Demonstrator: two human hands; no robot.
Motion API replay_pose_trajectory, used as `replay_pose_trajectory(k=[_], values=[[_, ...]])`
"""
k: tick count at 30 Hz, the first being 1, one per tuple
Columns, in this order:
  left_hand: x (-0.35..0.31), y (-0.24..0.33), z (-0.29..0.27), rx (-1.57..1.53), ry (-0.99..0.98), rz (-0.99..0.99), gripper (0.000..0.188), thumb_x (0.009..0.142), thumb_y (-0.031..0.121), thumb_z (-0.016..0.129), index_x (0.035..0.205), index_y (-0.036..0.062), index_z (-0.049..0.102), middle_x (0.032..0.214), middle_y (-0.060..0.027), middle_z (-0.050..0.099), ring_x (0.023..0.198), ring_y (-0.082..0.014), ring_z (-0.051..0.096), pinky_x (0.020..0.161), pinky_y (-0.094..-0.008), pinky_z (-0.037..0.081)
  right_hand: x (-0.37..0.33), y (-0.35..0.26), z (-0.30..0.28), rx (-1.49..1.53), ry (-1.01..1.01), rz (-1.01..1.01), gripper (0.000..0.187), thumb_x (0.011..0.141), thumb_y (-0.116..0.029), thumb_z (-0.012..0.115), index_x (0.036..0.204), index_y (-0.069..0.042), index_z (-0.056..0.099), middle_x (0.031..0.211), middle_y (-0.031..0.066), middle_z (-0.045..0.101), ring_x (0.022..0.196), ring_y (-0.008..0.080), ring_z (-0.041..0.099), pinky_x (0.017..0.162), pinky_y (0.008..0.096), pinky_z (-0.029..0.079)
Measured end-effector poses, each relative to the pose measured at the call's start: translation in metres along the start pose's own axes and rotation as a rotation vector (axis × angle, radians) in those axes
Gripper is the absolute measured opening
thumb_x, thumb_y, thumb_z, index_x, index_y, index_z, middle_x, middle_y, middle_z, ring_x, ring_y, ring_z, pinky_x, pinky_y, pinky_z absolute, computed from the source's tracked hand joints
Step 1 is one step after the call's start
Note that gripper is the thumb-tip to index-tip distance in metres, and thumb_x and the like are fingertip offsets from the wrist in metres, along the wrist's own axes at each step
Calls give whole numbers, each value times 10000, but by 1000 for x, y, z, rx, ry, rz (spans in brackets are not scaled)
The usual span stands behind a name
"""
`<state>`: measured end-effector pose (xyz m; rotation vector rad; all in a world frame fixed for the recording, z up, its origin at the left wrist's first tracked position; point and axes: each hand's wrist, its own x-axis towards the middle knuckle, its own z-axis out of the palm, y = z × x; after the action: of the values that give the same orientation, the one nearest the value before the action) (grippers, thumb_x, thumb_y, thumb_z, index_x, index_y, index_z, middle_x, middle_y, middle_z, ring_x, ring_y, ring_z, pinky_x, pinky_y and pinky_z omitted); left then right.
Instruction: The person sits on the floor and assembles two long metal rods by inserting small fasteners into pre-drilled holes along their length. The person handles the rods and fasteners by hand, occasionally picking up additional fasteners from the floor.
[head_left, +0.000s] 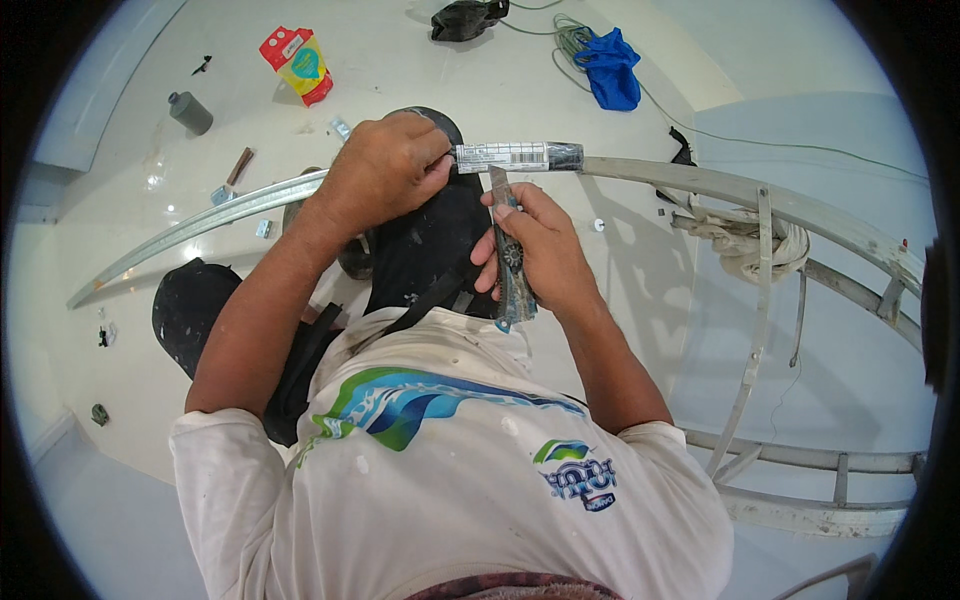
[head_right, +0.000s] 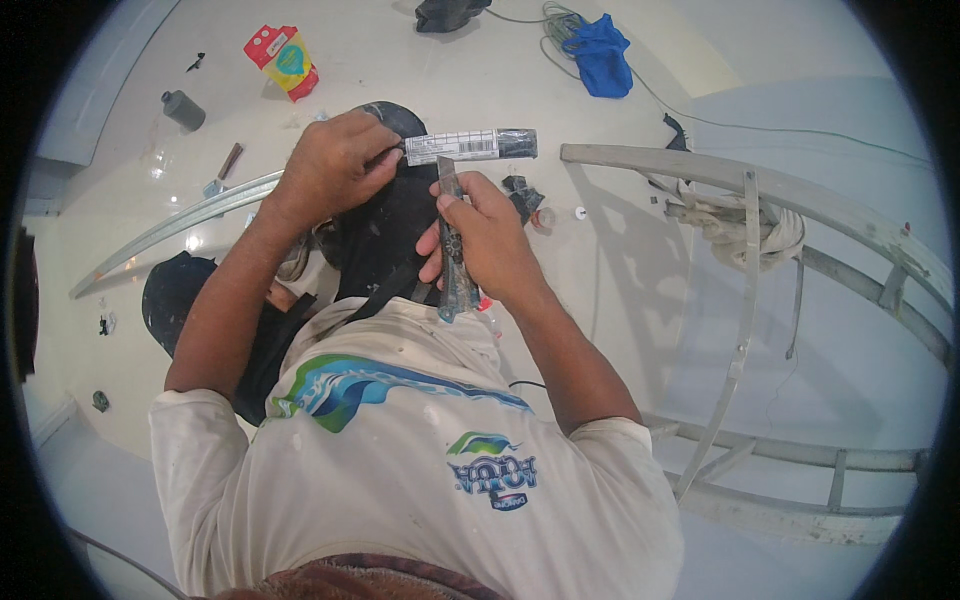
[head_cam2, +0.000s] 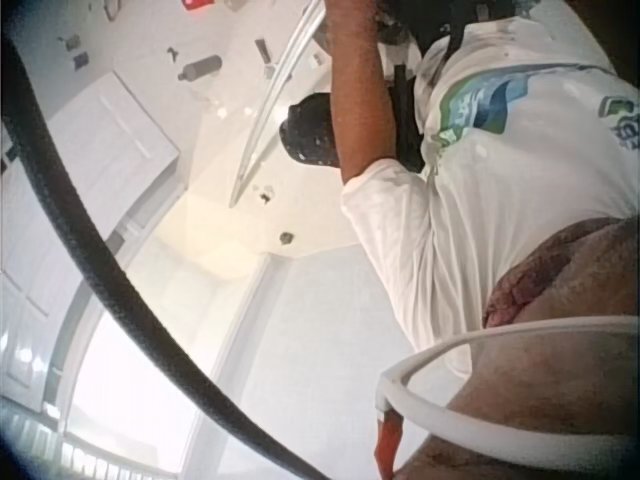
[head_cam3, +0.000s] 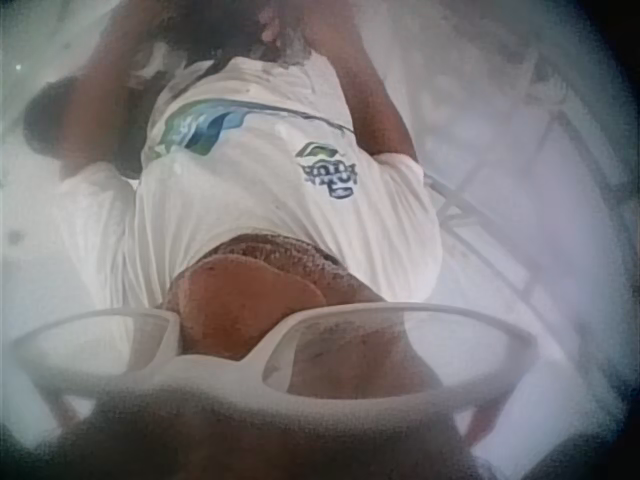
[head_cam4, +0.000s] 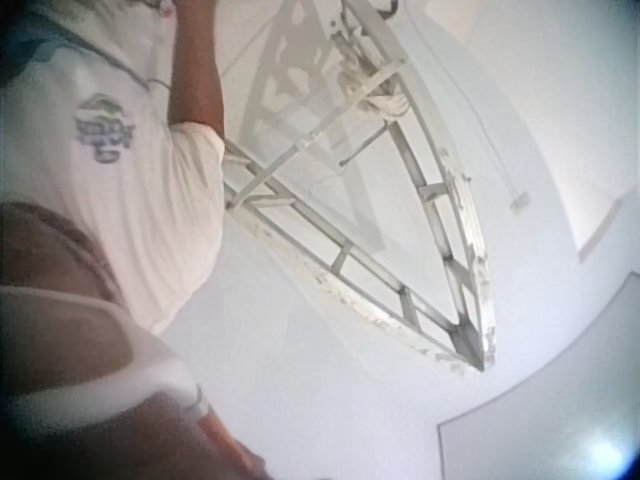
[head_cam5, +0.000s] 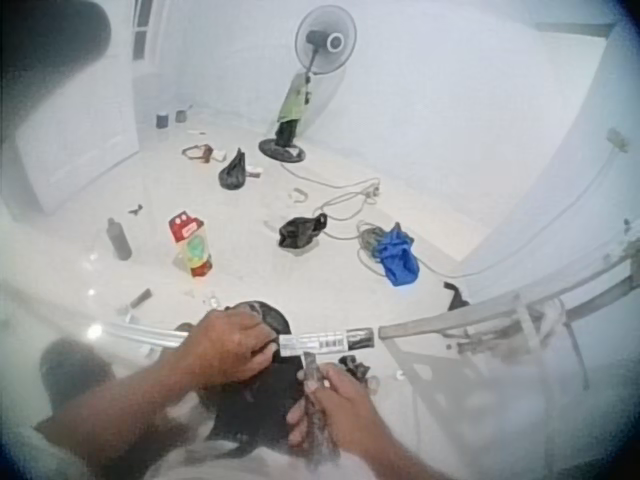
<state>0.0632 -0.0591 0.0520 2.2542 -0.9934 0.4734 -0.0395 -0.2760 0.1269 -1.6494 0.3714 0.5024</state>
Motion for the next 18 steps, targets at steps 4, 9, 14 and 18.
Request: replay_pose_trajectory(k=[4,9,14,18], values=[[-1,2,7,38,57,55,139,888,114,830,970,51,737,857,-98,691,792,-287,719,696,-415,592,5,-3,3,48,-30,14,335,1145,-208,477,1398,-4,558,831,145,740,586,204,737,503,322,572],[0,-1,13,25,88,75,143,895,93,813,945,50,686,827,-102,655,773,-298,694,684,-436,576,17,5,7,160,-58,-18,319,1155,-207,499,1391,-3,566,829,144,731,558,197,722,469,300,566],[2,-5,15,-40,71,19,119,920,77,779,957,43,671,837,-119,659,781,-328,696,692,-450,572,32,34,1,182,-93,-128,316,1180,-217,493,1399,2,558,883,163,727,585,199,719,519,315,583],[1,-6,19,-100,50,-83,102,947,83,759,995,32,684,896,-122,692,829,-342,709,731,-462,577,29,46,-8,101,-70,-207,312,1132,-199,599,1377,-10,564,891,141,715,592,178,693,557,306,566]])
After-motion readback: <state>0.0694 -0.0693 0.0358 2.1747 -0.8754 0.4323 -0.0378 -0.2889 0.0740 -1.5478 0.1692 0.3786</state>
